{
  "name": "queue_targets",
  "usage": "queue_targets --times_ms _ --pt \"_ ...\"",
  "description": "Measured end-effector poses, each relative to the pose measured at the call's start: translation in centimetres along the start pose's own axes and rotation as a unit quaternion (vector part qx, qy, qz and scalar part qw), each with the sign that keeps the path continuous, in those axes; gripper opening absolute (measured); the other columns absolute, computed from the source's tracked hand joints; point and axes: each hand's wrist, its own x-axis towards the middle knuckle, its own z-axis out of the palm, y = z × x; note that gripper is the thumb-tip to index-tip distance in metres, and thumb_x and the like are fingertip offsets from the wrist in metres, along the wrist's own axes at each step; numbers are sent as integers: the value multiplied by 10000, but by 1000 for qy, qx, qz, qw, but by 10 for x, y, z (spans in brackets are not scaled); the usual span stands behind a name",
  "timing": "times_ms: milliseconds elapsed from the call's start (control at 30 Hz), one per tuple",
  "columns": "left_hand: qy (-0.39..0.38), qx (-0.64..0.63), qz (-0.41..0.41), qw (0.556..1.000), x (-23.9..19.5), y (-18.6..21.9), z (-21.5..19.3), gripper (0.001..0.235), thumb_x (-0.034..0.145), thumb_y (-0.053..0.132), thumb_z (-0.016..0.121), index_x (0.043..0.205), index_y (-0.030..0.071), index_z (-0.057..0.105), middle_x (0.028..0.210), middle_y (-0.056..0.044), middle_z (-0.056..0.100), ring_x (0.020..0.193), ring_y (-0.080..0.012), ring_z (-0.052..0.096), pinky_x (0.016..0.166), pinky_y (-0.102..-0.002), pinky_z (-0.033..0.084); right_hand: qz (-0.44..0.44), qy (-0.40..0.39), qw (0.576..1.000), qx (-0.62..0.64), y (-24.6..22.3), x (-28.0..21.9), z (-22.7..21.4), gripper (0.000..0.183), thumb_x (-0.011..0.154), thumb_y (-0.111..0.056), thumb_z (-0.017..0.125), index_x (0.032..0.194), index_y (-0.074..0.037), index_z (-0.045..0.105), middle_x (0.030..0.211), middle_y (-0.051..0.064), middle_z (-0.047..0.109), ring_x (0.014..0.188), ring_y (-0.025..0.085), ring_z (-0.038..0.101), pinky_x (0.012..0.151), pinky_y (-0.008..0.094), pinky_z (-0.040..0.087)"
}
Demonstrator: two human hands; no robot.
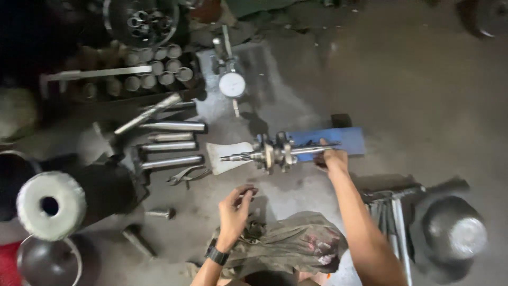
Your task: Checking the alignment and balancing of a motorcycle crankshaft using a dial indicator on a workbench.
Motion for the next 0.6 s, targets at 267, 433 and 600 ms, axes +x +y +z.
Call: queue_targets --times_ms 267,433,600 --pt "41 -26 3 999 -1 -10 -13 195 969 66 628 1117 -2 735 976 -95 812 914 -144 776 786 -280 615 -191 -52 941 -276 10 48 -16 327 978 -223 683 825 65 710 692 186 703 558 265 690 494 417 558" --pt "14 -43 -18 999 2 -16 -14 189 972 69 628 1111 0 736 966 -84 808 882 -147 760 783 -289 610 -316 35 773 -549 -2 35 -44 299 871 -221 683 995 47 731 796 262 742 727 389 730 658 476 580" --pt "-41 -84 36 995 22 8 -11 297 988 115 652 1249 -26 660 1191 -114 738 1091 -172 675 946 -322 548 -422 159 649 -613 -54 1 -78 258 986 -187 656 1203 -48 661 1064 203 721 991 390 720 832 504 590"
